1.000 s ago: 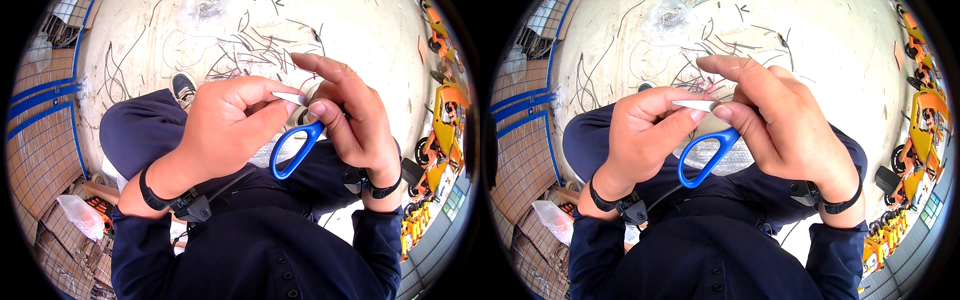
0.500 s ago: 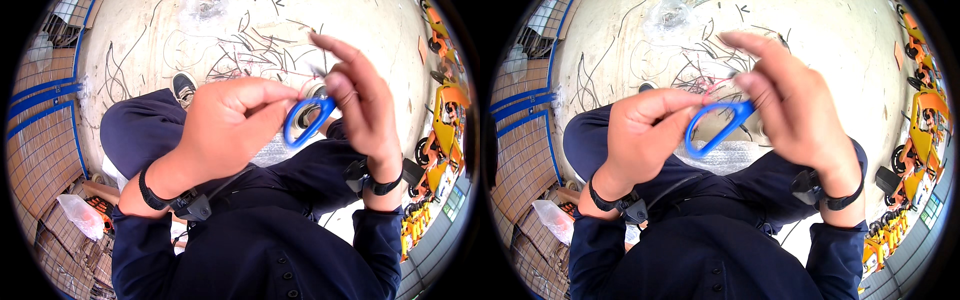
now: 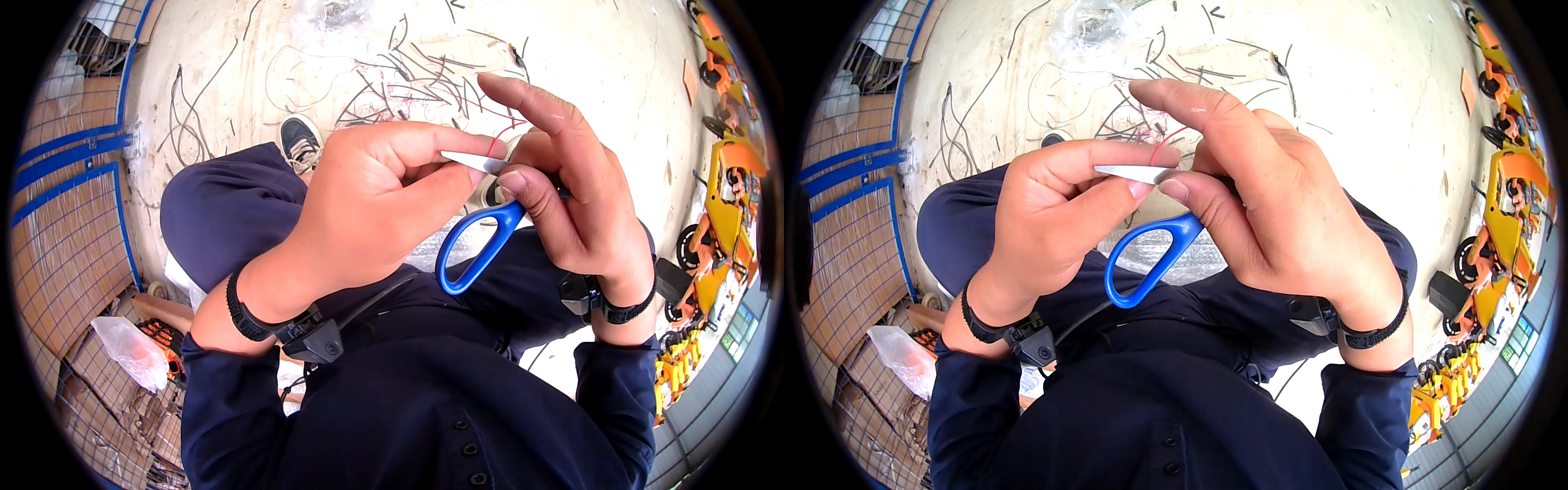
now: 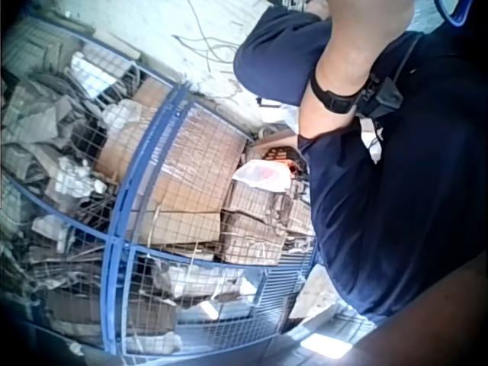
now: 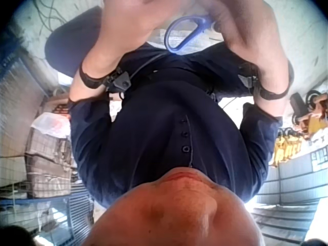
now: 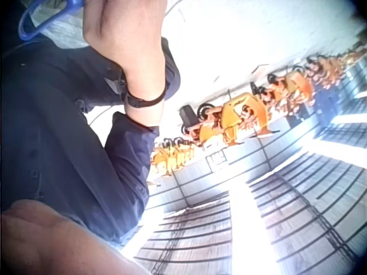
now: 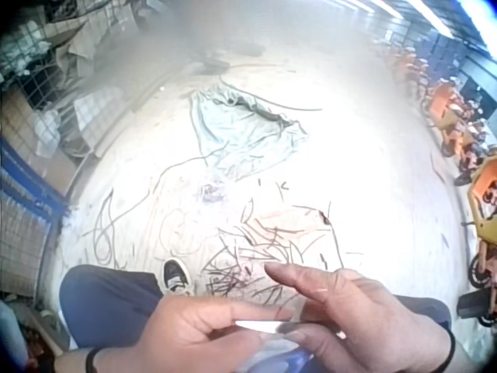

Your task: The person trims the ends of wires using scissors and then twists the exposed wire ends together by hand.

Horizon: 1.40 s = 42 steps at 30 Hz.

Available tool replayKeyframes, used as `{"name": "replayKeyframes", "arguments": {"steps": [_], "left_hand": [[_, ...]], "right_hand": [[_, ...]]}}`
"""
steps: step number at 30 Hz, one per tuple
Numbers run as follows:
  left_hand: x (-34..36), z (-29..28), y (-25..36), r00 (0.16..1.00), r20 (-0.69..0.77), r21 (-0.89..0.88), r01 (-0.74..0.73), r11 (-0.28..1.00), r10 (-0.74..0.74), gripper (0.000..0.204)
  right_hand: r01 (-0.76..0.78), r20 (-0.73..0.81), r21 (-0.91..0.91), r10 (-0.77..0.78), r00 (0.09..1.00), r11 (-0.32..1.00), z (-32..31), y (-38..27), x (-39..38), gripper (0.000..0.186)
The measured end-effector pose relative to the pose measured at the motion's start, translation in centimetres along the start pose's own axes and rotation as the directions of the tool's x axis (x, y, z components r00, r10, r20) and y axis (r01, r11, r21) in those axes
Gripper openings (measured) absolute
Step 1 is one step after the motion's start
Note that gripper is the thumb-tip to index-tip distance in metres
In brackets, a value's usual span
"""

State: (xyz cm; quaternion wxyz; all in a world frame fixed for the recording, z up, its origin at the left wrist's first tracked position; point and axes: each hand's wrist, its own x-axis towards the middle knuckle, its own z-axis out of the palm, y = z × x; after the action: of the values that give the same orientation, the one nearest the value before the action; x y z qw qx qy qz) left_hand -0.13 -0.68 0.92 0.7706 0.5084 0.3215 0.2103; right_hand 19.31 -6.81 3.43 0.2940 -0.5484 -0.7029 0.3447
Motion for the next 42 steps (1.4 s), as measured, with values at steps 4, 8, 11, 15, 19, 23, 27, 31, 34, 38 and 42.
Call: {"name": "replayKeyframes", "arguments": {"steps": [4,8,11,15,19,23,27,31,34,38,42], "left_hand": [[0.1,0.0,0.3,1.0,0.018,-0.026,0.003,1.0,-0.003,0.023],[0.2,0.2,-0.1,1.0,-0.013,-0.008,-0.004,1.0,0.004,0.022],[0.2,0.2,-0.3,1.0,-0.026,0.014,-0.018,1.0,0.018,0.021],[0.2,0.2,-0.2,0.999,-0.021,0.036,-0.046,0.998,0.047,0.021],[0.2,0.3,-0.4,0.996,-0.055,0.073,-0.068,0.995,0.072,0.02],[0.2,0.2,-0.5,0.996,-0.066,0.073,-0.061,0.996,0.066,0.02],[-0.4,0.1,0.0,0.987,-0.014,0.174,-0.154,0.973,0.158,0.021],[0.0,0.1,-0.8,0.992,-0.043,0.104,-0.116,0.988,0.121,0.022],[0.1,0.3,-0.8,0.994,-0.066,0.047,-0.089,0.995,0.092,0.023],[-0.2,0.2,0.3,1.0,-0.008,0.044,-0.01,0.999,0.011,0.025],[-0.1,0.2,0.4,1.0,-0.011,-0.005,0.018,1.0,-0.018,0.026]], "right_hand": [[0.025,-0.001,-0.021,-0.025,1.0,0.999,-0.1,0.2,0.0,0.056],[0.013,-0.008,-0.033,-0.013,1.0,0.999,-0.1,0.1,0.0,0.055],[0.017,-0.023,-0.059,-0.018,1.0,0.998,0.0,0.1,0.0,0.053],[0.025,-0.042,-0.091,-0.029,0.999,0.996,0.1,0.1,0.0,0.052],[0.025,-0.054,-0.068,-0.028,0.998,0.997,0.1,0.1,0.1,0.051],[-0.03,-0.128,-0.055,0.023,0.992,0.998,0.1,0.2,0.2,0.047],[-0.195,-0.334,-0.004,0.183,0.925,0.981,-1.6,0.9,0.5,0.044],[-0.191,-0.157,0.07,0.2,0.967,0.979,-1.7,-0.6,0.1,0.049],[-0.107,-0.02,0.052,0.108,0.994,0.993,-0.8,-0.6,0.0,0.055],[-0.018,-0.025,0.039,0.019,1.0,0.999,0.2,-0.2,0.1,0.056],[0.005,-0.037,0.009,-0.005,0.999,1.0,0.3,0.0,0.1,0.055]]}}
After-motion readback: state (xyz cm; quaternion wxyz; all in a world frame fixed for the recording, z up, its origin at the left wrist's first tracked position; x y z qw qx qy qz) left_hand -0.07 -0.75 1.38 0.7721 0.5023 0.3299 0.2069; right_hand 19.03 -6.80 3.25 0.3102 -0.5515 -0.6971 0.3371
